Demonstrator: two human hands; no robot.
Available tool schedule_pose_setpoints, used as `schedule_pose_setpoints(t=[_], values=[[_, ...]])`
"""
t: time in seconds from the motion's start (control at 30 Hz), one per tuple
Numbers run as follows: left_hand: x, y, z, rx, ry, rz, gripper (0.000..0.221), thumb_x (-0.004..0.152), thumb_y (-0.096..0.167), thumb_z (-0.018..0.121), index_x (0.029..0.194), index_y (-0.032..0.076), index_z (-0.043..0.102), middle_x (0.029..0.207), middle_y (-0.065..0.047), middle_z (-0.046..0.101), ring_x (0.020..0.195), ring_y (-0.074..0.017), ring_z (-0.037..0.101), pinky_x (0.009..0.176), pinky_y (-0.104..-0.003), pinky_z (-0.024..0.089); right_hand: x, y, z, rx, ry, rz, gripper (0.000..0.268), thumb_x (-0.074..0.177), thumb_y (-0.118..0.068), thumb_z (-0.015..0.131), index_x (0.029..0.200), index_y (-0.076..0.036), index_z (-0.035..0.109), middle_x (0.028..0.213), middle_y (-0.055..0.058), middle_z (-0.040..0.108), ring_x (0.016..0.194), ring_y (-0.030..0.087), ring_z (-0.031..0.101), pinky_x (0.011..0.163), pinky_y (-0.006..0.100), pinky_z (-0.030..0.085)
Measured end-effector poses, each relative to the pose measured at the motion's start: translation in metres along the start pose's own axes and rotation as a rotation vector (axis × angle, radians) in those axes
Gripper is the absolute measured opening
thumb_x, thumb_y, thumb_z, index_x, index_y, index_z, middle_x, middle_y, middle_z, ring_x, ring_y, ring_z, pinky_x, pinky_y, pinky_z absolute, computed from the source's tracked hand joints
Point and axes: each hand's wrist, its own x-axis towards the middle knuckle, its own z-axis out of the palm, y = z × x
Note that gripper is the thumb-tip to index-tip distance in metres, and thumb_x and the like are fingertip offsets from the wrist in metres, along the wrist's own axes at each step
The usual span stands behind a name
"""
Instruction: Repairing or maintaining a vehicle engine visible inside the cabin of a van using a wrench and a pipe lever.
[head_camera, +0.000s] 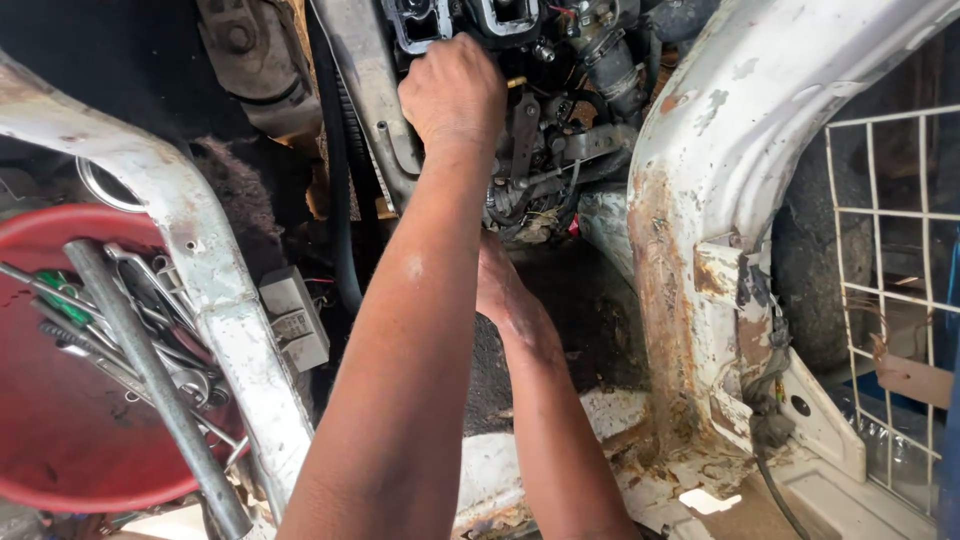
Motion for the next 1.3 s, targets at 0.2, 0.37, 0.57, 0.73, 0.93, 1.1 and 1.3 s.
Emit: schedule_pose_setpoints(t=[0.2,0.37,0.57,0.73,0.93,1.1,1.3], values=[[0.001,0.006,-0.012,-0.171,-0.111,-0.239,0.03,0.095,0.024,0.05,0.091,0.007,0.074,0.094,-0.016,0.076,0.086,-0.0331,0.076,0.074,-0.045,0.061,0.002,-0.001,-0.001,0.175,0.023,0.151,0.044,0.097,-0.014,0.07,0.137,-0.003,0.053,0.129,0.016,0.064,0.121,0.031,0.063,0.095,0.043,0.055],[-0.002,0.011,-0.042,-0.276,-0.259,-0.388,0.039,0.096,0.036,0.05,0.095,0.006,0.075,0.1,-0.017,0.076,0.092,-0.0339,0.075,0.082,-0.047,0.06,0.0,-0.006,-0.002,0.147,-0.056,0.343,0.028,0.092,-0.014,0.075,0.117,-0.004,0.067,0.105,0.009,0.077,0.099,0.022,0.074,0.085,0.039,0.063],[-0.007,0.01,-0.047,-0.332,-0.348,-0.453,0.049,0.094,0.05,0.059,0.101,0.004,0.071,0.103,-0.017,0.076,0.095,-0.0308,0.076,0.083,-0.045,0.061,-0.006,-0.011,-0.008,0.414,-0.008,0.29,0.034,0.093,-0.012,0.076,0.123,-0.004,0.063,0.109,0.007,0.073,0.101,0.018,0.072,0.086,0.036,0.062],[-0.01,0.012,-0.039,-0.323,-0.184,-0.484,0.048,0.085,0.05,0.07,0.099,0.005,0.072,0.104,-0.017,0.074,0.096,-0.0357,0.074,0.082,-0.046,0.059,-0.003,-0.007,-0.006,0.399,-0.011,0.259,0.033,0.093,-0.012,0.076,0.122,-0.004,0.064,0.107,0.007,0.073,0.1,0.018,0.072,0.086,0.036,0.062],[-0.011,0.017,-0.046,-0.343,-0.203,-0.543,0.043,0.089,0.048,0.067,0.099,0.006,0.073,0.104,-0.016,0.075,0.099,-0.036,0.073,0.085,-0.048,0.058,-0.012,0.002,-0.005,0.379,-0.011,0.245,0.032,0.093,-0.012,0.077,0.121,-0.005,0.064,0.105,0.007,0.074,0.098,0.018,0.072,0.085,0.036,0.062],[-0.006,0.016,-0.045,-0.388,-0.227,-0.593,0.043,0.087,0.047,0.066,0.101,0.007,0.075,0.107,-0.016,0.075,0.102,-0.0355,0.073,0.089,-0.047,0.057,-0.008,0.004,-0.004,0.369,-0.004,0.218,0.031,0.093,-0.012,0.077,0.121,-0.005,0.065,0.103,0.007,0.075,0.097,0.017,0.072,0.084,0.036,0.062],[-0.002,0.013,-0.054,-0.42,-0.339,-0.623,0.046,0.091,0.048,0.06,0.106,0.007,0.073,0.109,-0.014,0.075,0.1,-0.0306,0.074,0.087,-0.045,0.058,-0.004,0.003,-0.001,0.353,-0.012,0.182,0.03,0.093,-0.012,0.077,0.12,-0.005,0.066,0.101,0.006,0.075,0.095,0.017,0.072,0.084,0.036,0.062]])
